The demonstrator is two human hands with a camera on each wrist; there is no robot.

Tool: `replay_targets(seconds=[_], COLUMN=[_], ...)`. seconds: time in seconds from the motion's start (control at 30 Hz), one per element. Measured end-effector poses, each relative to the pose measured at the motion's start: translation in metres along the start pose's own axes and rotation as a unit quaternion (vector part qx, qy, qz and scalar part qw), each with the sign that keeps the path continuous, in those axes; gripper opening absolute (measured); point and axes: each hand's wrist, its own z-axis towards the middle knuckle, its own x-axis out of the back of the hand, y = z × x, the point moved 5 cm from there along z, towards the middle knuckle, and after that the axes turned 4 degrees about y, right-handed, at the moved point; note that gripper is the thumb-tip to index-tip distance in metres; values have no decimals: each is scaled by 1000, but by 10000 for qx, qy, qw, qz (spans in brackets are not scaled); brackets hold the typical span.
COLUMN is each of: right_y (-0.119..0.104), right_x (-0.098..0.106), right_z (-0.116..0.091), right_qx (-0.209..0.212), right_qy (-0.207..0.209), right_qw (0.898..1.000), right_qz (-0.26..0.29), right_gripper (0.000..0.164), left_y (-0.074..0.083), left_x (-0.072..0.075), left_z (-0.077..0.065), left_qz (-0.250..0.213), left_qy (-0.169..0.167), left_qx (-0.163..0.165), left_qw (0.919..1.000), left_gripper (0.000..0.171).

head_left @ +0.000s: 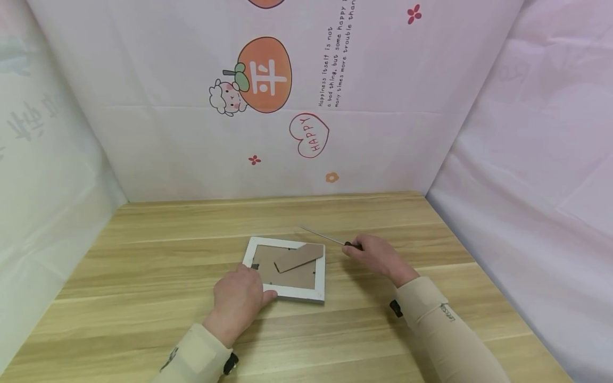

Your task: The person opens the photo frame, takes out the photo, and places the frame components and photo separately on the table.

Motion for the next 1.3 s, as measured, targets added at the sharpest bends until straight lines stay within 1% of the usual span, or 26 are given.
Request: replay_targets(seconds=[0.13,0.23,0.37,0.6,0.8,0.9,1.0,1.13,1.23,1.3], right_y=[0,1,1,1,2,2,2,2,2,3], right_x=[-1,-1,-1,-1,-2,-2,-3,-4,-5,-5], right_z=[0,0,1,2,1,1,1,3,3,3], right_qx=[-17,5,41,29,-6,-10,-3,1,-11,-25], right_qy=[-22,-4,34,7,-14,-26,-29,-19,-24,-22], right_qw=[10000,10000,10000,10000,10000,10000,10000,10000,10000,10000], right_qz=[16,3,-17,-12,-11,9,23,11,29,36], right_gripper=[45,45,45,45,43,42,42,42,42,42], left_y=[1,3,6,9,5,3,1,-3,-5,-7], left_x=[0,2,5,9,9,8,7,4,2,1], left_z=[-1,-2,-4,-9,-7,-5,-3,1,4,5], left_qz=[-35,-113,-129,-68,-237,-172,-127,-202,-277,-313], left_qy=[-55,-36,79,265,173,188,187,-37,-172,-207], left_qx=[-19,-63,-164,-335,-248,-313,-434,-542,-578,-613], left_qw=[10000,9999,9998,9991,9993,9992,9988,9983,9978,9974], left_gripper=[62,57,52,50,47,55,70,88,94,95])
